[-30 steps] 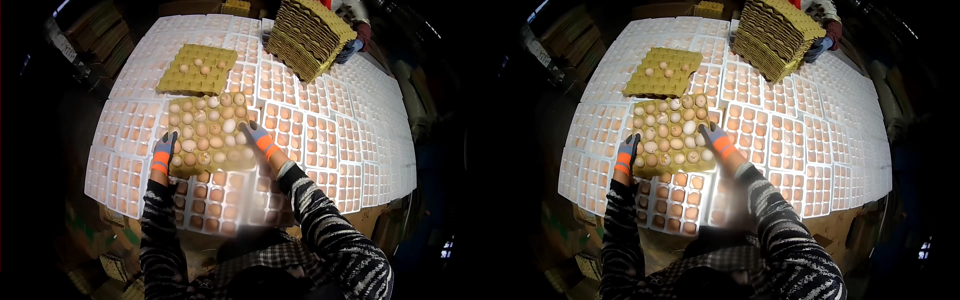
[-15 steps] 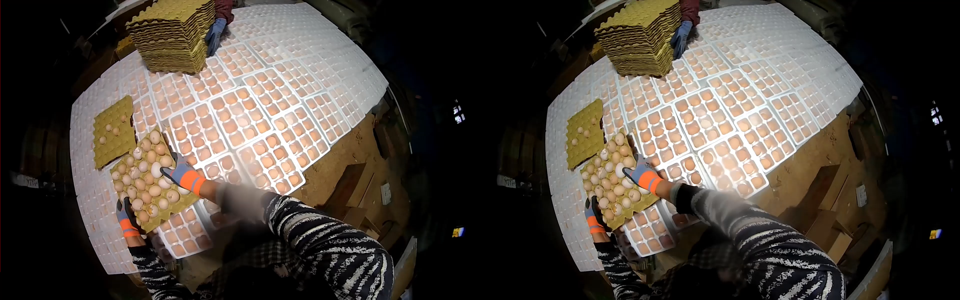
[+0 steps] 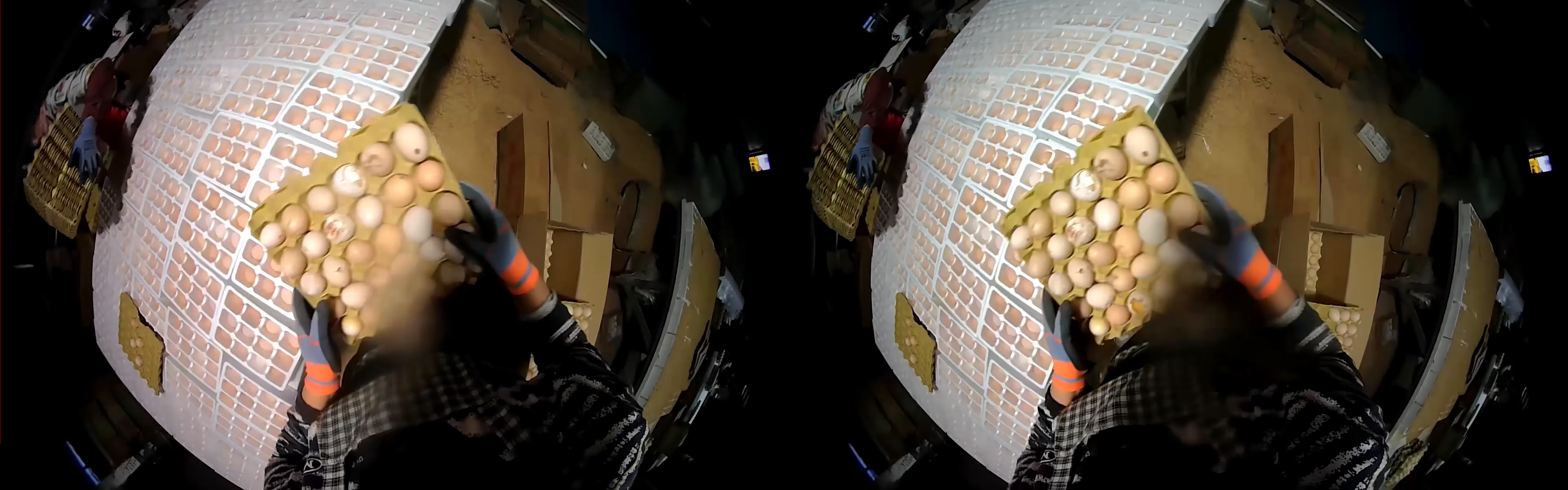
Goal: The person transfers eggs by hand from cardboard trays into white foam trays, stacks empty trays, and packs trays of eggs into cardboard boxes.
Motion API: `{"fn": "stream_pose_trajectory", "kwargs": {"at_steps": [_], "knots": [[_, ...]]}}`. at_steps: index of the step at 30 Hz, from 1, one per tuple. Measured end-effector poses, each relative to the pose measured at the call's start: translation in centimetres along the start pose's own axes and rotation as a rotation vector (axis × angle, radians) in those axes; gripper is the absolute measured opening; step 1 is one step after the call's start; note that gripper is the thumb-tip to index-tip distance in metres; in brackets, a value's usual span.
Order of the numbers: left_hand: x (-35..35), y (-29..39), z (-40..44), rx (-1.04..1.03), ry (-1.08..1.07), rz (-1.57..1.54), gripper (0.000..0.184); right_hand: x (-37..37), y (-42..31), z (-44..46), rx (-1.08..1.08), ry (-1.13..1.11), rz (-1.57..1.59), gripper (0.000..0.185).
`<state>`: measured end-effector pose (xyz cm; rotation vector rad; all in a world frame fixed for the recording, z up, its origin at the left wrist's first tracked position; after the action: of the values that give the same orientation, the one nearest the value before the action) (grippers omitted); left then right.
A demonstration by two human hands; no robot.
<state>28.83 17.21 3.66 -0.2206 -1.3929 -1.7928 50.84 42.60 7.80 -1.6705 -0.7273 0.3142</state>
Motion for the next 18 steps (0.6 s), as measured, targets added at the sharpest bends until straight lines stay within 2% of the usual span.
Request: {"fn": "stream_pose_trajectory", "kwargs": {"at_steps": [1,2,3,4,5,7,8,9,11,12,14,16,18], "knots": [[-3.6,0.9,1.9,-0.154,-0.152,0.064,0.035,4.1,0.4,-1.0,-0.097,0.088,0.033,0.06],[-7.2,1.6,3.5,-0.231,-0.241,0.07,0.033,7.7,1.2,-1.3,-0.1,0.152,-0.072,0.057],[-10.8,2.3,5.0,-0.31,-0.327,0.07,0.031,10.5,3.0,-1.5,-0.192,0.13,0.046,0.057],[-14.4,3.5,6.3,0.215,-0.363,-0.587,0.036,13.2,4.9,-1.7,-0.284,0.12,0.165,0.057],[-17.8,4.9,7.4,0.817,-0.066,-1.114,0.041,15.4,8.1,-1.9,-0.188,0.207,0.059,0.058],[-22.9,5.4,8.1,0.549,-0.204,-1.318,0.043,17.6,14.6,-1.5,-0.147,0.299,-0.007,0.067],[-25.8,4.5,7.7,0.741,-0.2,-1.491,0.042,18.4,18.8,-1.2,-0.256,0.328,-0.125,0.068],[-28.6,3.5,7.1,0.955,-0.168,-1.641,0.041,16.7,20.1,0.0,-0.336,0.35,-0.256,0.069],[-30.9,-1.2,4.9,1.198,-0.207,-1.549,0.041,13.4,23.8,3.2,-0.455,0.335,-0.397,0.069],[-31.6,-3.3,3.8,1.25,-0.201,-1.482,0.041,11.6,26.1,5.1,-0.495,0.304,-0.403,0.068],[-32.8,-8.1,1.7,1.317,-0.181,-1.319,0.041,8.3,30.2,9.2,-0.626,0.111,-0.406,0.071],[-34.1,-13.2,-0.5,1.349,-0.166,-1.168,0.042,3.6,35.9,12.9,-0.589,0.08,-0.446,0.071],[-36.2,-18.6,-2.9,1.37,-0.16,-1.028,0.042,-0.8,41.4,16.6,-0.685,-0.066,-0.432,0.072]]}}
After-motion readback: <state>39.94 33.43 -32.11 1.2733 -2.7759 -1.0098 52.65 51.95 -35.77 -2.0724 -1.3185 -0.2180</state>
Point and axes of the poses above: each hand's wrist, its own z-axis towards the middle knuckle, its own x-axis out of the back of the hand, y = z × x, the point moved 2 cm from there along z, towards the middle knuckle, and after that the axes turned 14 degrees about -x, right-handed, at the moved point
